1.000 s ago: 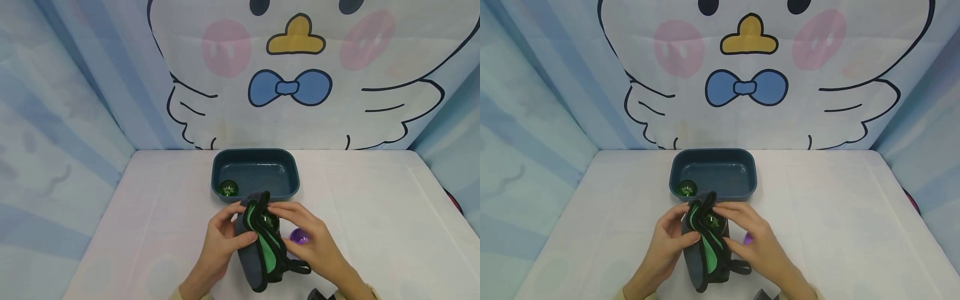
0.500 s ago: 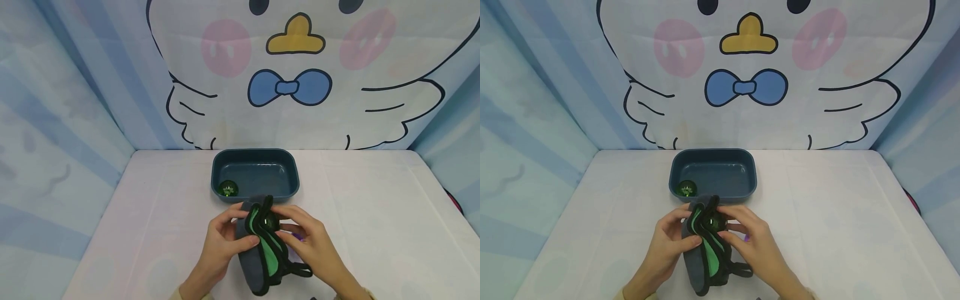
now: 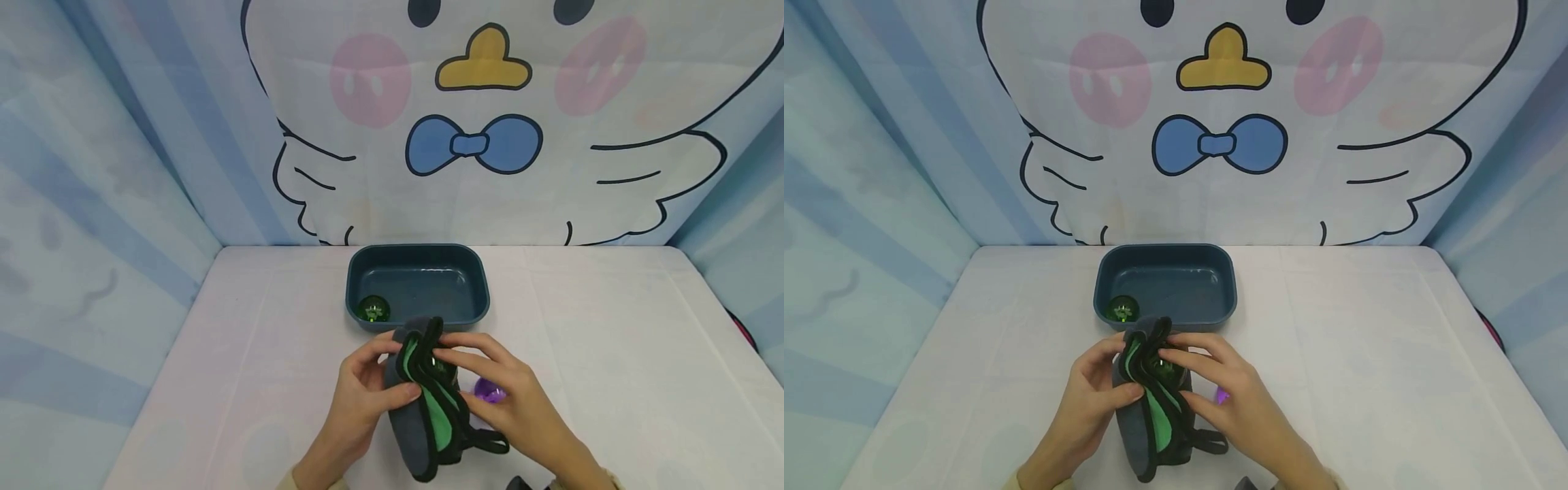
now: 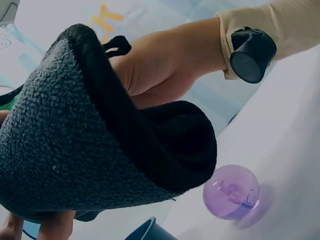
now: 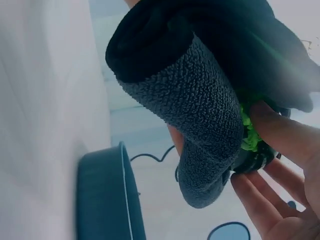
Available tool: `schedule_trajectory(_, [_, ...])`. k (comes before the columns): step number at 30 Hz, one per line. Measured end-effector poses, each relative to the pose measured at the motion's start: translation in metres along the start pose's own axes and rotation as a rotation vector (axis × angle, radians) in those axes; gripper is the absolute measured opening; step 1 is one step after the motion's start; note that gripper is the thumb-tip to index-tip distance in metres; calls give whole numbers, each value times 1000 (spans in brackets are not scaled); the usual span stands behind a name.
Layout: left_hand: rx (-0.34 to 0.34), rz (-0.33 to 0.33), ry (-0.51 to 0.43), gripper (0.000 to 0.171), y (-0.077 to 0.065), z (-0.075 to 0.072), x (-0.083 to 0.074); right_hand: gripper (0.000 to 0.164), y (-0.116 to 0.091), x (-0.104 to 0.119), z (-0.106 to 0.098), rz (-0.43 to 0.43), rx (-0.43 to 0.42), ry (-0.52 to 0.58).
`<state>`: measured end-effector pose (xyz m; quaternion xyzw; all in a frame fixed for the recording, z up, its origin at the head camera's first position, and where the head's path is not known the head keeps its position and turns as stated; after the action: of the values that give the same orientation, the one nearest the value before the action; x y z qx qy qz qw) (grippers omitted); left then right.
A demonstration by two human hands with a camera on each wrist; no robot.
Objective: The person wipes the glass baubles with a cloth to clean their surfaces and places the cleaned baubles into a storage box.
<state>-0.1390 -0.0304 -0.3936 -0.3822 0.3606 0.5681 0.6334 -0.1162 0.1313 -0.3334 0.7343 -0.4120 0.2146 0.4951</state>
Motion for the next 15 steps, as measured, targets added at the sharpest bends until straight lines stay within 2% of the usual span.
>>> schedule_trajectory(4, [21, -13, 2, 40, 0, 1, -1, 61, 0, 2, -2, -30, -33, 19])
schedule_trajectory(7, [34, -5, 15, 40, -1, 1, -2, 58, -1, 0, -2, 0, -49, 63])
schedule_trajectory(12, [71, 19, 16, 42, -3, 5, -3, 47, -2, -12, 2, 205, -38, 207])
schedule_trajectory(15, [79, 18, 15, 44, -3, 7, -3, 43, -4, -16, 3, 276, -40, 242])
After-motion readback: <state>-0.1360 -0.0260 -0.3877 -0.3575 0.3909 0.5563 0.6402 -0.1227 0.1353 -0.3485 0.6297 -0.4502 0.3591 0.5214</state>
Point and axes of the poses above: each hand's wrist, its own y-axis towards the middle knuckle, its own z-axis out of the palm, x = y × z, the point moved 9 cm from there along y, towards the middle knuckle, and after that the axes turned 14 degrees about -x, right-handed, at the moved point
